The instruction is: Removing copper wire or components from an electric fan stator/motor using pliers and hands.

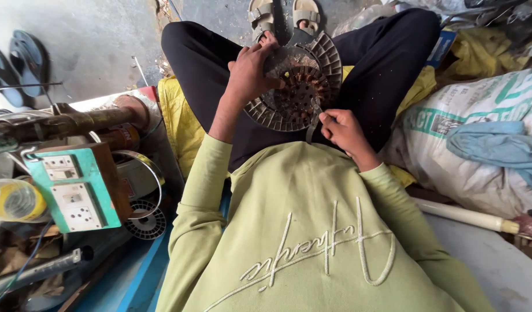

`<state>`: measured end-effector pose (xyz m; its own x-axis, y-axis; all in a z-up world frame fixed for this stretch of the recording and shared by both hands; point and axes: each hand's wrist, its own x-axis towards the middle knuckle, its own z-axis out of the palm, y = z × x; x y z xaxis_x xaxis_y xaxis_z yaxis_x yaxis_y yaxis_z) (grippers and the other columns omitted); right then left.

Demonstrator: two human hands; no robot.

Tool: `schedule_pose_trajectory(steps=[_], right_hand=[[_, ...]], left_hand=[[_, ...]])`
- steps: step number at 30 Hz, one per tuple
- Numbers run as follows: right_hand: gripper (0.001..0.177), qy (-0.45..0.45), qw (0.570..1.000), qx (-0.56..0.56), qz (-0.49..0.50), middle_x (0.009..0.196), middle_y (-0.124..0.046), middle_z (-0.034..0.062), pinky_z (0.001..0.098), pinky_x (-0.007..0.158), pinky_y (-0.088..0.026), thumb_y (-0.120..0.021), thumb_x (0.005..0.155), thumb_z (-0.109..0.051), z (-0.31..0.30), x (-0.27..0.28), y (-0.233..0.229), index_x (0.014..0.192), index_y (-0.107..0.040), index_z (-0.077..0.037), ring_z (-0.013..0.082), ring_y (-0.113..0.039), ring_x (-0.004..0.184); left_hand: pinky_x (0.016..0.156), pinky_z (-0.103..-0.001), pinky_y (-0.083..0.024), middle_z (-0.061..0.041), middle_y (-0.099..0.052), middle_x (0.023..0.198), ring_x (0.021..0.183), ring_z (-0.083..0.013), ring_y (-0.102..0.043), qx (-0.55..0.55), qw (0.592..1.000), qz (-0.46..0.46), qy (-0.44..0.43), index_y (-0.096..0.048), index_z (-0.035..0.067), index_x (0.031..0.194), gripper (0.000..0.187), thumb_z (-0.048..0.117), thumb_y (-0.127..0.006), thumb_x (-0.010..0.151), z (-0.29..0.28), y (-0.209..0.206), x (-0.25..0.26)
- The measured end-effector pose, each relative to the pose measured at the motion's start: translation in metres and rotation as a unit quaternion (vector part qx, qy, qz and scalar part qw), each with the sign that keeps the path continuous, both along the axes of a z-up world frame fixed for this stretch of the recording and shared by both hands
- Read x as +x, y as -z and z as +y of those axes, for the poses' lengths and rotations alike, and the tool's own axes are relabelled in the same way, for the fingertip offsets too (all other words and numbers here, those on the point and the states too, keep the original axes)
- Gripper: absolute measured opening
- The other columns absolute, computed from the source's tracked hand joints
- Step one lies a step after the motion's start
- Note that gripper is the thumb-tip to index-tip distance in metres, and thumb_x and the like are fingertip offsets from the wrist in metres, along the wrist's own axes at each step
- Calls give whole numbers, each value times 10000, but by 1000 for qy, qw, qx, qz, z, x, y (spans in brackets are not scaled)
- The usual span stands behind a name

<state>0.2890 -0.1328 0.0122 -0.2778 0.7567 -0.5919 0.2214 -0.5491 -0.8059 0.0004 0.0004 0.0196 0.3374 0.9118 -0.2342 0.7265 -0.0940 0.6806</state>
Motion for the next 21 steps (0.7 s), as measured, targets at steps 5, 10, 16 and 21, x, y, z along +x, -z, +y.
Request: schedule_pose_trajectory(steps=[5,10,16,21], right_hand=[[374,-25,988,105,-112,611,-585,55,282,531,-413,-619,1069,-269,16,-5,-53,836,-642,23,83,-515,561],[281,-161,948,194,-196,748,-694,180,348,582,-489,-680,989,-267,19,12,-75,940,-751,1,231,-676,625],[236,-167,948,185,-197,829,-735,196,378,633,-528,-707,963,-224,8,14,-57,984,-761,4,297,-726,715],[241,-120,965,181,-149,829,-733,194,362,631,-530,-699,973,-204,4,12,-41,993,-738,33,253,-739,701]], left_hand=[[911,-581,-422,-58,-616,1239,1214,-326,-548,-2,1000,14,-11,-586,173,1401,909,342,-970,595,-3,3,0],[988,-690,-326,-59,-606,1313,1305,-345,-505,27,1000,13,-7,-595,152,1373,899,354,-983,588,-1,11,-1],[1014,-701,-337,-58,-611,1333,1339,-358,-492,-5,1000,0,-4,-580,163,1398,889,362,-958,619,2,7,-1],[1009,-806,-229,-39,-615,1332,1341,-342,-498,-31,999,8,-16,-595,182,1375,778,412,-915,704,6,-1,8]])
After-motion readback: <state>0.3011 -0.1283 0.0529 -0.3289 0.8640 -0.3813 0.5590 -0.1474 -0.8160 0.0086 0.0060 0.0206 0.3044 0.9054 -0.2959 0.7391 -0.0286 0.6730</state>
